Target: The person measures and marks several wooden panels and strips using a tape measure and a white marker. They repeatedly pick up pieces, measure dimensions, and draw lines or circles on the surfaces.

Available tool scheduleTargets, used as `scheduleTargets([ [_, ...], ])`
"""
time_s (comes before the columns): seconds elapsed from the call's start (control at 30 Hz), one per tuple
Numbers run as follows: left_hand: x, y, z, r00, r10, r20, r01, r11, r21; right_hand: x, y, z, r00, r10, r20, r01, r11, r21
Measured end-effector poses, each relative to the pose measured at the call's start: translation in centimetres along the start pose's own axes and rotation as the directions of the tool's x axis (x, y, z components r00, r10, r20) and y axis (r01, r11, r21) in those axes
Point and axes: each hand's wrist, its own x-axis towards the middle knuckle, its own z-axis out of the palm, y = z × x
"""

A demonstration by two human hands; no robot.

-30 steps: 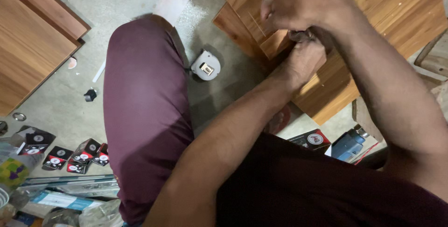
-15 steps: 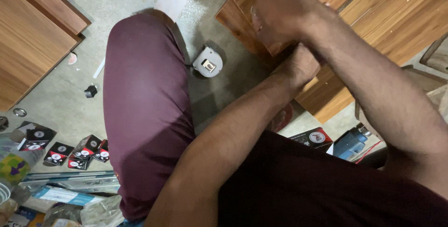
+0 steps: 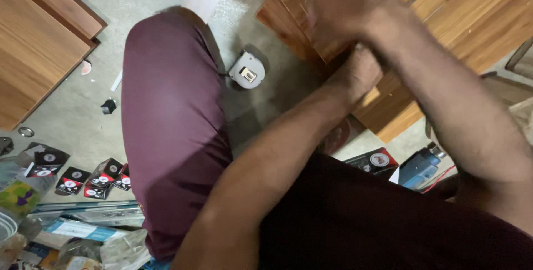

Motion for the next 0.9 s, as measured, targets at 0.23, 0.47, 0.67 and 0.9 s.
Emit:
scheduleTargets([
  [0.23,-0.9,-2.4,-1.5,0.980,-0.115,-0.163,0.055,0.940,-0.336,-4.1,4.6,-2.5,0.967,0.112,-0.229,-0.012,0.918,0.397],
  [0.47,-3.9,-8.0,-4.4,0.918,-0.288,-0.274,0.155,0.894,-0.420,-16.4,4.4,8.9,0.341,0.725,-0.598,0.346,0.495,0.797],
  [0.67,-5.1,-13.2,-8.4,0.956,-0.291,-0.039,0.195,0.728,-0.657,-24.1,1.1,23.5,-0.168,0.894,-0.415,0.380,0.447,0.810],
  [0.9,-5.5,-18.1,-9.4,0.616,-0.703,0.356,0.616,0.148,-0.773,-24.2,1.4,32.0,-0.349,0.877,-0.331,0.263,0.431,0.863],
])
